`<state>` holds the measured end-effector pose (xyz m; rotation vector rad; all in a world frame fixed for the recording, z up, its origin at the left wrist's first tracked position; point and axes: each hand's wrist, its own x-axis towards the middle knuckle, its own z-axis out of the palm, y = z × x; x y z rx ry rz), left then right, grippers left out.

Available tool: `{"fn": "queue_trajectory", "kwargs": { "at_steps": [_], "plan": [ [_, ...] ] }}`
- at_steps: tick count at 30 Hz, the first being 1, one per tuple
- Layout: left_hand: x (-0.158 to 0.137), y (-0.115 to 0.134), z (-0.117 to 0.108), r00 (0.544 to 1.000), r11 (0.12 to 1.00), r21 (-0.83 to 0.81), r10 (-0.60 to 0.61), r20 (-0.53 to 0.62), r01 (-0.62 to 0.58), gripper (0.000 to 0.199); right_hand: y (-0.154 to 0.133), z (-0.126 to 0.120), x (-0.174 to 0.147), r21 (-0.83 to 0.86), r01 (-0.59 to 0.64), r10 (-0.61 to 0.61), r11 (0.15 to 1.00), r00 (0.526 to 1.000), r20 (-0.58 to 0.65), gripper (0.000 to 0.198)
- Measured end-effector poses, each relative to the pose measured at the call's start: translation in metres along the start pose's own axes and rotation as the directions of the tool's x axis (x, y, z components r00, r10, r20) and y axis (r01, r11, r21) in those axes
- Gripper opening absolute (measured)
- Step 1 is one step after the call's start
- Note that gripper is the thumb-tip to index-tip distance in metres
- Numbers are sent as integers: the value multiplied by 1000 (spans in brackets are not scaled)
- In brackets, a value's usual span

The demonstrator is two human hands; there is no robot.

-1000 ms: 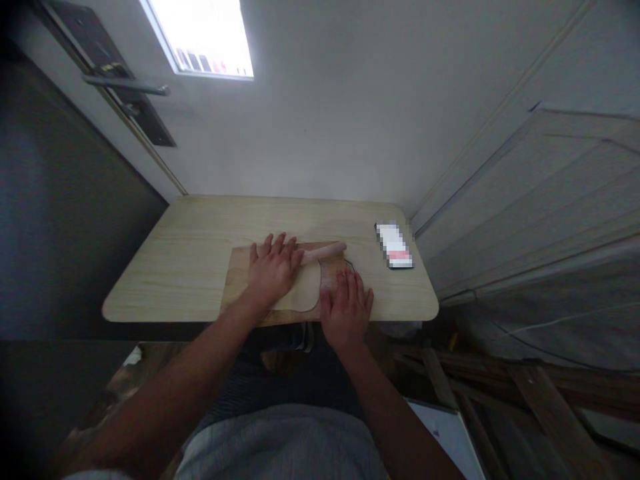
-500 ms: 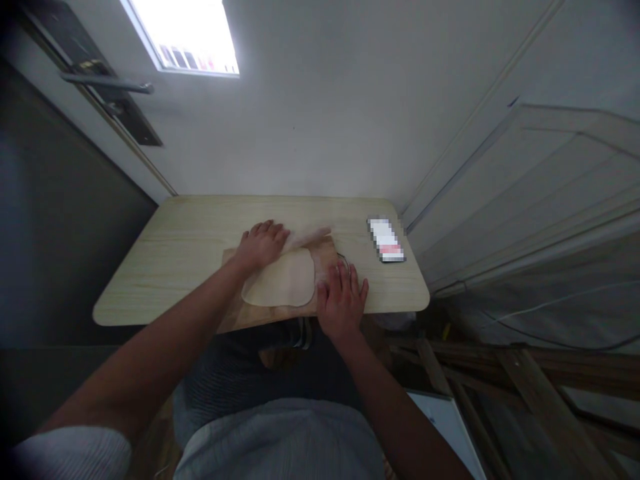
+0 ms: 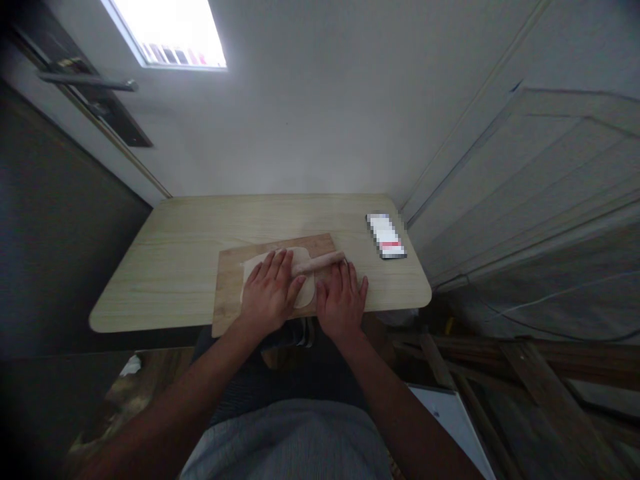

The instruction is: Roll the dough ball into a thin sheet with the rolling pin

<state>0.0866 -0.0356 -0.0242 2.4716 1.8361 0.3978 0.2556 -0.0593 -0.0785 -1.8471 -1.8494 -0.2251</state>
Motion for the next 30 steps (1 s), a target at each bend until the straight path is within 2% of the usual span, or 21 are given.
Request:
{"fn": "queue_trajectory", "kwargs": {
  "at_steps": [3,8,13,17,21,27,30],
  "plan": [
    [32,-17,2,999,998,21,-52,2,52,67,0,0,0,-14,-10,10,1000,1000,11,50],
    [93,-56,4,986,990,40,-136,94,133,66,0,0,-1,-17,-9,10,1000,1000,24,46],
    [119,-78,4,988,990,31,-141,69,139,64,0,-1,0,-16,3,-2,1000,1000,12,44],
    [112,-73,4,986,992,4,-130,102,130,67,-1,-2,0,-8,6,-6,1000,1000,4,43],
    [84,-51,2,990,997,-16,-79,113,81,71,1,0,0,10,11,-11,1000,1000,-21,43],
    [26,-12,-6,1000,1000,29,-3,7,3,64,4,5,-1,42,25,-22,999,997,-78,44],
    [16,-5,-6,1000,999,26,20,7,-20,61,5,5,-1,38,30,-27,999,997,-72,43]
  ]
}}
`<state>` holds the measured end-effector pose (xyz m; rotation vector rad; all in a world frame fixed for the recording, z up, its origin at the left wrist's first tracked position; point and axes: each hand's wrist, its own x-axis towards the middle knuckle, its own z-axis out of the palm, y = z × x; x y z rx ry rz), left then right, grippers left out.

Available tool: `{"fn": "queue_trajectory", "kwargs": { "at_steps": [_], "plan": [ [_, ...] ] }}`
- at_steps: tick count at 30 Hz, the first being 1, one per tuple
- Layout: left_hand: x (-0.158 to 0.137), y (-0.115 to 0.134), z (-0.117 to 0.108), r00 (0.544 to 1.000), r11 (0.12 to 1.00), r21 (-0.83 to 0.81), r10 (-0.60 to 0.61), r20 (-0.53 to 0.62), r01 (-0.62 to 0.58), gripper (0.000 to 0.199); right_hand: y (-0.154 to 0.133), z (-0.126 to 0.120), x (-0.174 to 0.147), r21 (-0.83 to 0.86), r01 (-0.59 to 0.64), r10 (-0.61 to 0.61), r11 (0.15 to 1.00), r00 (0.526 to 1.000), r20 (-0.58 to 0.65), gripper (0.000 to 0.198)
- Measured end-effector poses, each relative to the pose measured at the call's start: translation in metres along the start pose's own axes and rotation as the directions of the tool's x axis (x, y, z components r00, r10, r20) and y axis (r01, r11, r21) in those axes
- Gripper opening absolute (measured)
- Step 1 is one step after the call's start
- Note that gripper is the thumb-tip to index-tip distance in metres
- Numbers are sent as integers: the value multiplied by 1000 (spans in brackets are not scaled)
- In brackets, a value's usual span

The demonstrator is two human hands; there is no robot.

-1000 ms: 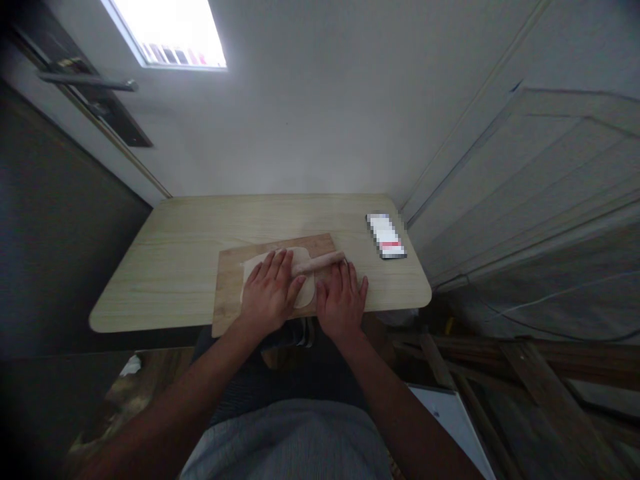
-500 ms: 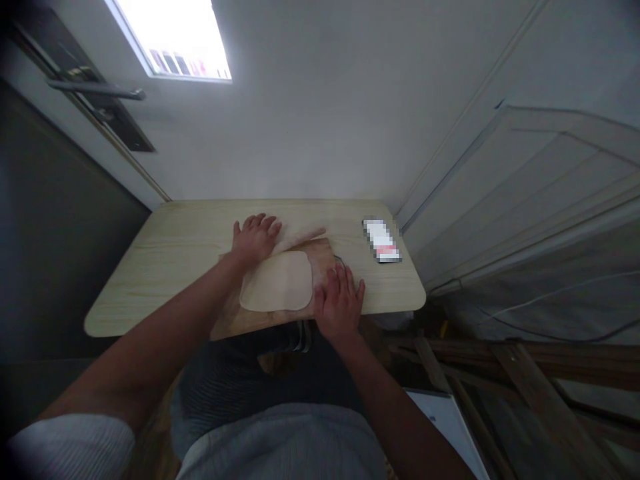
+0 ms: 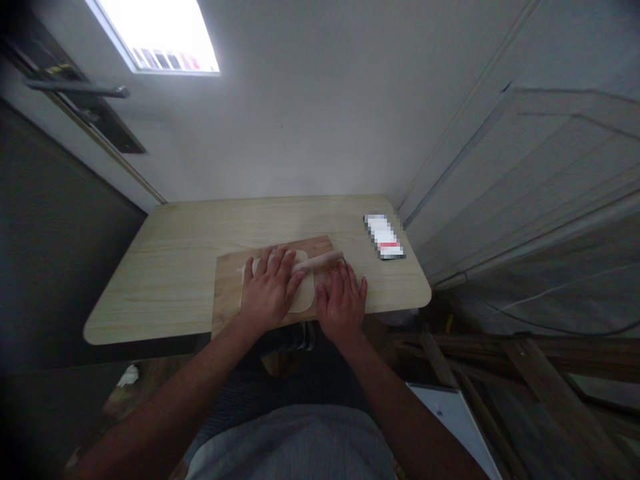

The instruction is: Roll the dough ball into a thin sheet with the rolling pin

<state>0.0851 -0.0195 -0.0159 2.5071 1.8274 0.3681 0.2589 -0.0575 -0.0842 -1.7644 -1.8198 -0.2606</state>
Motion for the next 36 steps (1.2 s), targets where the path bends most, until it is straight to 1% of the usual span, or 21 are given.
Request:
{"fn": "queue_trajectory", "kwargs": {
  "at_steps": [3,9,11,13,16,19,21,24,29,33,36],
  "plan": [
    [14,-9,3,999,1000,0,-23,22,23,60,-1,-1,0,-3,-9,9,1000,1000,3,42],
    [79,-51,11,986,997,-22,-64,152,68,65,-2,-2,0,-8,-8,8,1000,1000,8,39],
    [95,-64,12,978,996,-16,-78,193,83,63,-2,-2,0,-6,-9,9,1000,1000,11,39],
    [105,-72,12,975,997,1,-72,212,73,60,-2,-2,0,-4,-12,12,1000,1000,11,39],
    [107,-75,11,977,999,18,-38,210,35,58,-2,-3,1,-4,-19,19,1000,1000,21,38],
    [95,-65,9,982,999,14,-53,180,51,59,-3,-4,3,1,-23,23,1000,999,30,38],
    [80,-52,7,988,998,0,-64,141,65,61,-2,-4,3,8,-17,17,1000,999,33,38],
    [52,-30,3,995,999,-12,-31,92,32,63,-2,-4,3,17,-12,11,1000,1000,25,39],
    [10,-2,1,1000,1000,-5,-8,-6,8,63,-2,-3,3,95,-30,35,995,998,-59,39],
    [-19,14,4,999,999,-7,34,-31,-34,65,-1,-6,1,164,-56,75,985,991,-114,37],
    [-39,24,6,998,999,-5,48,-48,-48,66,2,-13,-8,211,-77,107,974,985,-133,37]
  ]
}}
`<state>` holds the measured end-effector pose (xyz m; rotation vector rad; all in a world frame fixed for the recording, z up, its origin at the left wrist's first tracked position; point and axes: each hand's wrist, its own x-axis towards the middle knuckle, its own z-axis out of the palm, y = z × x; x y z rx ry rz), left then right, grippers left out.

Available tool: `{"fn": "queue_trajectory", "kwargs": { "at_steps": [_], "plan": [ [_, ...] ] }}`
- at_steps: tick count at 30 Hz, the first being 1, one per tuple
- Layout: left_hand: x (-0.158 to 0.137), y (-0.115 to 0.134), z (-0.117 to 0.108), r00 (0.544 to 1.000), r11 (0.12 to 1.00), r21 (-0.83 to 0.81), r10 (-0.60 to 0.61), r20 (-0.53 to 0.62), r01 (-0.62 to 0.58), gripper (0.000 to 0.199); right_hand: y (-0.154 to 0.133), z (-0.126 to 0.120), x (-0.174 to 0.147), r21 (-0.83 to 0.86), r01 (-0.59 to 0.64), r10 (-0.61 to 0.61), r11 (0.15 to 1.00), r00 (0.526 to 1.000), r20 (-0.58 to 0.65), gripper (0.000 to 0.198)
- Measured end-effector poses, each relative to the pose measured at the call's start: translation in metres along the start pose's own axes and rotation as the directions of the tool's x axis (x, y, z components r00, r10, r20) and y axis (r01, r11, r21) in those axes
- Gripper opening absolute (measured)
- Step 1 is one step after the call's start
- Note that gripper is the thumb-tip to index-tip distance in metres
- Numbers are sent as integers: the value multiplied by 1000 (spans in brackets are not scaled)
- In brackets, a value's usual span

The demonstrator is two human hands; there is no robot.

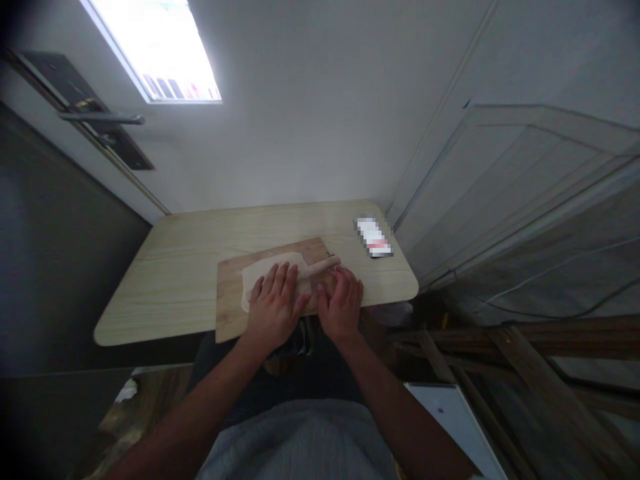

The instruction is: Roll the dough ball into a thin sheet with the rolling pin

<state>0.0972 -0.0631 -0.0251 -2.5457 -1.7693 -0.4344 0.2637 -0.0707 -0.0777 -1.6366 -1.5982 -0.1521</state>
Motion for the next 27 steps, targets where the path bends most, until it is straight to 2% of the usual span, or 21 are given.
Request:
{"fn": "queue_trajectory", "kwargs": {
  "at_steps": [5,9,17,20,27],
  "plan": [
    [-32,15,2,999,999,-28,39,-5,-39,69,8,-21,-21,27,8,-8,1000,1000,9,31],
    [-35,16,4,999,999,-31,34,14,-34,71,12,-27,-35,6,51,-51,999,996,73,28],
    [30,-16,3,999,1000,-1,-30,31,30,67,1,-23,-47,-27,87,-81,996,984,160,43],
    [53,-28,3,997,997,22,-68,47,67,68,-5,-21,-46,-27,78,-73,997,983,166,42],
    [107,-61,8,978,990,21,-142,154,140,69,-12,-14,-34,15,101,-102,995,974,200,42]
  ]
}}
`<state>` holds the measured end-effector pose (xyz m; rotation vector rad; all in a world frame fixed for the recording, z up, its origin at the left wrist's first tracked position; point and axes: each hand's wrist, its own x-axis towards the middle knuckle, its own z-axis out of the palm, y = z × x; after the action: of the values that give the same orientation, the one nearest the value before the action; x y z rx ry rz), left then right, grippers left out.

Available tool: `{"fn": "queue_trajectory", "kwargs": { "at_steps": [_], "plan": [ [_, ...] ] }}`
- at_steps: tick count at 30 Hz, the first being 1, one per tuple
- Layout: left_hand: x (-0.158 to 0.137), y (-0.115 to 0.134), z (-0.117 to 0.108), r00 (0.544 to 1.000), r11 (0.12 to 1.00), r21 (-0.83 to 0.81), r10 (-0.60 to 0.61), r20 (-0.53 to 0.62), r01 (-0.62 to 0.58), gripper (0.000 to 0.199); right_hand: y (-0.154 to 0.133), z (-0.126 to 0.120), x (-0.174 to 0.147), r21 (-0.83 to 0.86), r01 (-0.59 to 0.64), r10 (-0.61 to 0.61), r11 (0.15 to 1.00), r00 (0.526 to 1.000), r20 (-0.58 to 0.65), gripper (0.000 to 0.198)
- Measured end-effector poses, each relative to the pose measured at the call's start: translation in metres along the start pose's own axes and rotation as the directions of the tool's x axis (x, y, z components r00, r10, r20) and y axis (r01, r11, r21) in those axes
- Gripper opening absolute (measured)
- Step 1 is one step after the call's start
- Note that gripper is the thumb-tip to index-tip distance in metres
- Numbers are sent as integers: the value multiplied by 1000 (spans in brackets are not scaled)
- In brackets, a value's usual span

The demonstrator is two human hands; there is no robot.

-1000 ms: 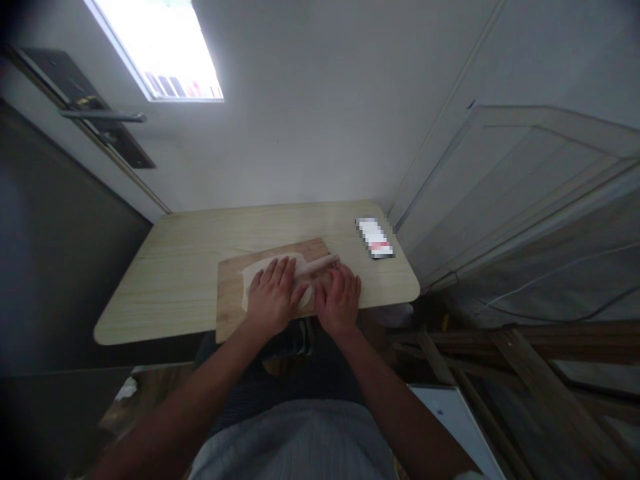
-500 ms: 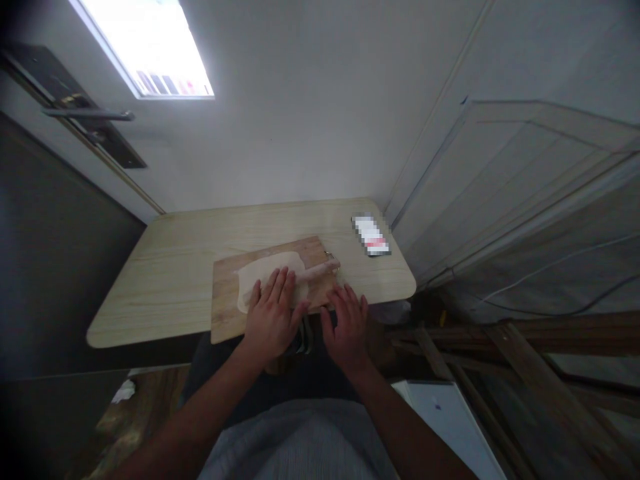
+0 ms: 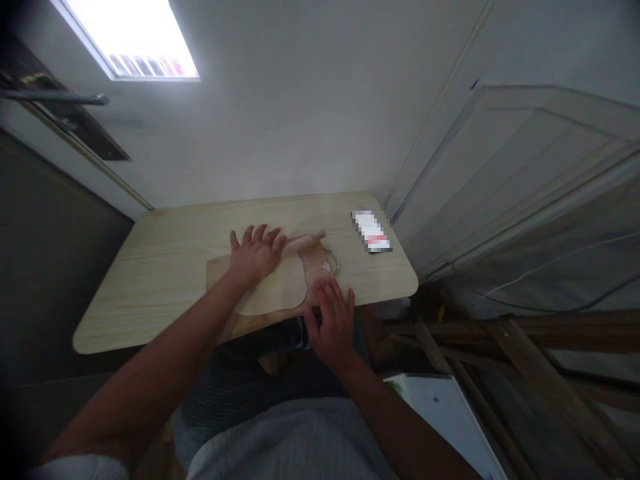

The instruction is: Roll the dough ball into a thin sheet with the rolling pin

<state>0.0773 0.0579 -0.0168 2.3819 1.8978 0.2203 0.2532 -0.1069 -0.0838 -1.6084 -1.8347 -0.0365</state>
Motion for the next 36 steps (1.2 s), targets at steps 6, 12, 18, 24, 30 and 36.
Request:
{"fn": "queue_trajectory", "kwargs": {
  "at_steps": [6,12,18,24,30,36],
  "plan": [
    [5,-3,0,1000,1000,-10,7,28,-7,67,0,11,6,-32,-7,8,999,1000,18,40],
    [-41,19,-2,992,994,-18,107,-61,-108,65,-1,3,4,5,22,-23,1000,999,41,33],
    [-118,42,7,970,970,-58,231,-70,-235,68,3,-10,-21,79,66,-67,995,998,14,32],
    [-123,42,11,964,965,-49,255,-79,-259,66,12,-11,-34,40,85,-86,996,996,33,33],
    [-49,23,5,976,979,-21,200,-84,-202,72,14,-7,-32,36,99,-99,994,995,5,32],
    [18,0,5,989,989,4,148,-8,-148,73,16,-4,-34,40,110,-109,993,994,-25,32]
  ]
}}
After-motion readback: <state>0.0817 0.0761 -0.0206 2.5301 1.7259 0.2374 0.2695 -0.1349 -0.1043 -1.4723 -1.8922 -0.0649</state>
